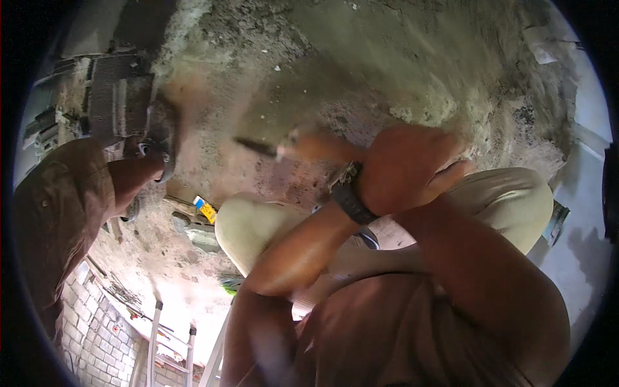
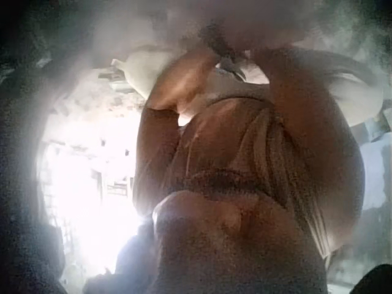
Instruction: Leveling and smoothing a cement floor using a shovel and a trowel.
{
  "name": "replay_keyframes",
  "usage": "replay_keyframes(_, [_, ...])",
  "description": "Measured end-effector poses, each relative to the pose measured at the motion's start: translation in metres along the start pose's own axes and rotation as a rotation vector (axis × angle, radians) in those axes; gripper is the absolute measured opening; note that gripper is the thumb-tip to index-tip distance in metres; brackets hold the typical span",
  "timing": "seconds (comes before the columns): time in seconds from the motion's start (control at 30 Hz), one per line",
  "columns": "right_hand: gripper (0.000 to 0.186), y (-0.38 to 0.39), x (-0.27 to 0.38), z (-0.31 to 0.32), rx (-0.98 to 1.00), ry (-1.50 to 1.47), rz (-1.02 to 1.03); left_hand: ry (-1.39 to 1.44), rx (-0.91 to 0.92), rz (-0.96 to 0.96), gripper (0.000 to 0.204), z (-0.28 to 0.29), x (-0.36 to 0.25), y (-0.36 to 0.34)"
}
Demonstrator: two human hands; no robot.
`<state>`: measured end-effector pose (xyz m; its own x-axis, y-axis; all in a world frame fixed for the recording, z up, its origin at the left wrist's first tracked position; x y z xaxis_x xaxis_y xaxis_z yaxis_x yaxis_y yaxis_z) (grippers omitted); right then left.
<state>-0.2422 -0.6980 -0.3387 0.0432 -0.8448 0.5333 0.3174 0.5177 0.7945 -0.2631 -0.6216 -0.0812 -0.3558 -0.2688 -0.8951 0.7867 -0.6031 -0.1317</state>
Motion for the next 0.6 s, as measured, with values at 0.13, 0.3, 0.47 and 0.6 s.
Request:
replay_keyframes(0.13, [0.069, 0.003, -0.129, 0.105, -0.191, -0.323, -0.036, 0.066, 0.076, -0.117, 0.031, -0.023, -0.005, -0.013])
replay_keyframes(0.3, [0.081, 0.046, -0.217, 0.222, -0.6, 0.093, -0.158, 0.101, 0.063, -0.018, 0.032, -0.004, 0.009, -0.024])
replay_keyframes(0.47, [0.08, 0.103, -0.23, 0.249, -0.759, -0.193, -0.252, 0.021, -0.002, 0.019, 0.031, 0.013, 0.018, -0.012])
replay_keyframes(0.6, [0.063, 0.113, -0.204, 0.206, -0.696, -0.635, -0.203, 0.119, -0.156, -0.068, 0.031, 0.036, -0.004, -0.009])
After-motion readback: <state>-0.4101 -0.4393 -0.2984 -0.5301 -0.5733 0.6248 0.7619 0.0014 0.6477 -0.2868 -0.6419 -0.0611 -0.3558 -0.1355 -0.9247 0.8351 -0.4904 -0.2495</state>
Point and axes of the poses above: each hand's wrist, its own y-axis away from the middle knuckle, its own z-axis out of the back of the hand, x = y × z, the point moved 7 cm from there along -y, towards the middle knuckle, and after that the axes turned 12 degrees about x, right-handed, at the moved point
